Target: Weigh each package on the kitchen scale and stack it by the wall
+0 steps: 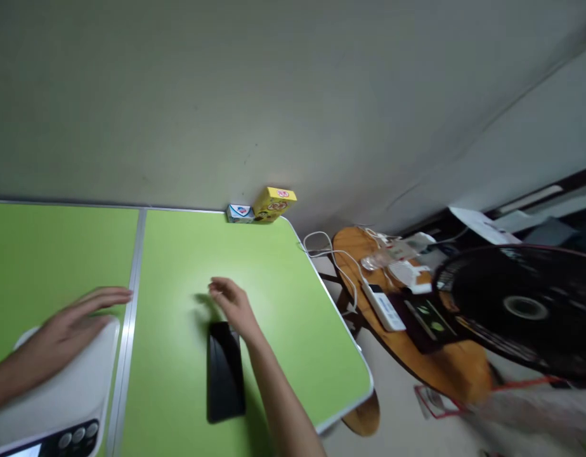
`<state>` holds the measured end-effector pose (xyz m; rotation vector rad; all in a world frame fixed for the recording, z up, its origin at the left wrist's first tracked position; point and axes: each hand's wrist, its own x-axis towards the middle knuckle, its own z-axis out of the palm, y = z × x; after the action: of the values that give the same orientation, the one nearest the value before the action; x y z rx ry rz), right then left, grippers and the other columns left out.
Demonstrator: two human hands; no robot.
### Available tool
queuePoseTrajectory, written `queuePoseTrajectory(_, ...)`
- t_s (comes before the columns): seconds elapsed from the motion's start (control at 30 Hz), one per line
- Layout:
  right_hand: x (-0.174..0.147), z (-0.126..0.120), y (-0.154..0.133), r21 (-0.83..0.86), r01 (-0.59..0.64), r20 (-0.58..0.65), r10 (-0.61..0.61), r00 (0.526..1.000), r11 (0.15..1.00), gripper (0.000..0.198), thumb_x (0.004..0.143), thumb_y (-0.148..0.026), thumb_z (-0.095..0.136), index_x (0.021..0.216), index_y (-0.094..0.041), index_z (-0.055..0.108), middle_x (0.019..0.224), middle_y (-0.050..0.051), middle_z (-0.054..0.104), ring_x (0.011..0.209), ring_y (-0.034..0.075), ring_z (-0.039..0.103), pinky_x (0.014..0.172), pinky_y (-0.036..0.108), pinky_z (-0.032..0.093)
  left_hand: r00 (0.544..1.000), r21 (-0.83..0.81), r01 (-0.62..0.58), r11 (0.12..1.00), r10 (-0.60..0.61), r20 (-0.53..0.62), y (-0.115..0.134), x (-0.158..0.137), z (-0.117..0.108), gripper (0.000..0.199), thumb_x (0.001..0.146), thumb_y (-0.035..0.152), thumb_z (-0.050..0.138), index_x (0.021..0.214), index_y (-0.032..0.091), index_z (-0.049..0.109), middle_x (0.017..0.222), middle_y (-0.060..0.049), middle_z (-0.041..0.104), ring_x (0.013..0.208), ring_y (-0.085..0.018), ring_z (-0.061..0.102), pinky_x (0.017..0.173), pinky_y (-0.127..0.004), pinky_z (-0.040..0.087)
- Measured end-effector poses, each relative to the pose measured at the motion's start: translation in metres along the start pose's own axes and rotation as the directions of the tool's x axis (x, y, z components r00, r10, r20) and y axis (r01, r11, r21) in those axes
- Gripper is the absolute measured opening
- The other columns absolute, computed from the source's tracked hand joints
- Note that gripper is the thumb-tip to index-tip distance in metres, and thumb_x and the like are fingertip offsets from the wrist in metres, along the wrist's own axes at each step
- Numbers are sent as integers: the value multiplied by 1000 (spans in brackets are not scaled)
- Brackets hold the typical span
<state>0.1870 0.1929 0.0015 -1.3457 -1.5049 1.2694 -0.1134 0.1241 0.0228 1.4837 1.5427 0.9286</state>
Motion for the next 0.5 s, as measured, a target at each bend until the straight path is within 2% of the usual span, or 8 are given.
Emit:
queuePoseTrajectory(0.03,23,-14,12,-33,12,-128,-16,992,999,38,73,-44,66,100,-18,65,94,10,73,89,21,69,85,42,54,998,-28,-24,999,26,65,10,16,17,33,79,47,59,107,35,73,124,0,68,117,-29,62,100,-52,49)
queuePoseTrajectory(0.1,70,-40,34,-51,13,-251,-26,968,999,42,69,-44,65,100,-16,64,98,12,72,94,23,68,90,45,52,983,-92,-62,994,77,164,21,54,52,34,79,39,62,110,31,72,127,-4,67,120,-28,61,103,-49,46)
queuePoseTrajectory(0.17,115,-61,53,-55,7,-362,-26,932,998,43,69,-39,63,105,-15,63,106,14,70,103,24,64,95,49,48,975,-180,-19,983,58,212,22,99,87,34,78,29,63,110,30,72,123,-5,69,116,-27,64,99,-47,50)
queuePoseTrajectory(0.2,136,-69,61,-52,2,-411,-23,911,999,43,69,-36,61,107,-15,62,108,14,69,105,25,63,96,49,47,978,-251,14,968,40,207,21,124,104,32,77,25,62,108,27,72,118,-8,71,111,-27,67,96,-45,53)
queuePoseTrajectory(0.23,155,-75,68,-48,-3,-452,-19,892,999,43,68,-32,60,108,-16,62,109,14,69,107,25,62,96,49,47,988,-315,48,948,1,153,18,150,121,32,75,19,62,104,23,73,114,-10,73,108,-28,68,93,-44,54)
queuePoseTrajectory(0.27,174,-80,73,-44,-8,-489,-15,872,999,44,67,-28,58,110,-16,62,111,13,68,108,25,62,97,49,46,993,-320,57,946,-21,114,16,176,137,36,73,15,61,107,21,71,117,-12,72,112,-28,66,96,-44,52)
queuePoseTrajectory(0.4,231,-86,89,-46,-22,-591,-9,806,999,51,62,-21,54,112,-14,61,114,13,67,110,25,61,100,47,44,997,-302,76,950,-75,14,14,267,197,70,61,1,59,129,17,58,144,-15,51,139,-30,40,114,-45,32)
queuePoseTrajectory(0.5,251,-85,95,-72,-47,-631,-9,776,996,55,63,-22,53,116,-13,61,116,13,67,112,26,60,103,47,41,998,-317,41,948,-55,-36,17,309,232,83,56,-1,60,136,17,50,153,-16,37,145,-34,27,116,-47,26)
